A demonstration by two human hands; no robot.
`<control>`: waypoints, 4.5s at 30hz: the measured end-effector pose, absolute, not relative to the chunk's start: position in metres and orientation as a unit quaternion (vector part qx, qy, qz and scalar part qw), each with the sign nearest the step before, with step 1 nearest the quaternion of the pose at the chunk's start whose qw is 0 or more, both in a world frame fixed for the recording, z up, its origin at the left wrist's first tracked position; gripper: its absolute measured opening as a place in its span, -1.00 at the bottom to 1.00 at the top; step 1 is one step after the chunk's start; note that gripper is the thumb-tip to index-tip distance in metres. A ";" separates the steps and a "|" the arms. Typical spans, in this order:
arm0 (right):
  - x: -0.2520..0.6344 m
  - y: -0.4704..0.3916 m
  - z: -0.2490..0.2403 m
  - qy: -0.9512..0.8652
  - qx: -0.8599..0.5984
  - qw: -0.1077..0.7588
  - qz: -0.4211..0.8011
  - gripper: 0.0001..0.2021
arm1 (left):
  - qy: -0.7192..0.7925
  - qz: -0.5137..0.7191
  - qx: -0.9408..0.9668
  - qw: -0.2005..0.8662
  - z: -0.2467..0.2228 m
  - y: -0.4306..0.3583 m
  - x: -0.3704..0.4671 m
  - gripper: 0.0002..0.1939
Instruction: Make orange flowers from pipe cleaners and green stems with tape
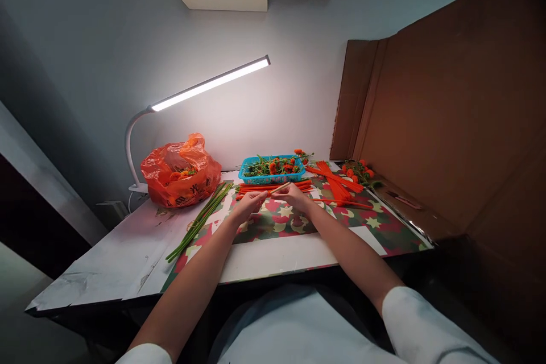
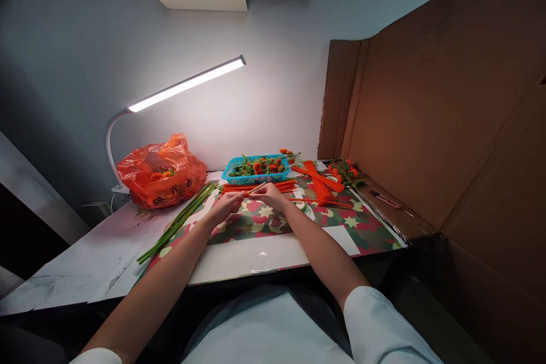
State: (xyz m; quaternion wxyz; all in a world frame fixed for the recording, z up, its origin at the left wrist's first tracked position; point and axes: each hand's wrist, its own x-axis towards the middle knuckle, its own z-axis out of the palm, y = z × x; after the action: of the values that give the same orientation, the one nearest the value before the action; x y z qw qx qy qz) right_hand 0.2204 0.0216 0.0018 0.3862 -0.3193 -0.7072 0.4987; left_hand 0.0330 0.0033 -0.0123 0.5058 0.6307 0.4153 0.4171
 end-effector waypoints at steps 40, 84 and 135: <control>0.208 0.018 -0.015 -0.820 -0.423 0.379 0.067 -0.84 | 0.610 0.413 0.658 0.158 -0.018 0.008 0.035 -0.45; 0.222 0.017 -0.007 -0.824 -0.433 0.361 0.052 -0.74 | 0.553 0.311 0.765 0.107 -0.003 -0.005 0.031 -0.46; 0.238 0.030 0.000 -0.767 -0.343 0.313 0.444 -0.63 | 0.455 0.336 0.787 0.248 -0.006 0.001 0.023 -0.46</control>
State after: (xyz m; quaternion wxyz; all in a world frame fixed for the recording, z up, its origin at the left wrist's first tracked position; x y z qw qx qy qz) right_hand 0.2382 0.0305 0.0003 0.3125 -0.3430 -0.7666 0.4439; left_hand 0.0227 0.0013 -0.0063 0.2483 0.7866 0.4550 0.3356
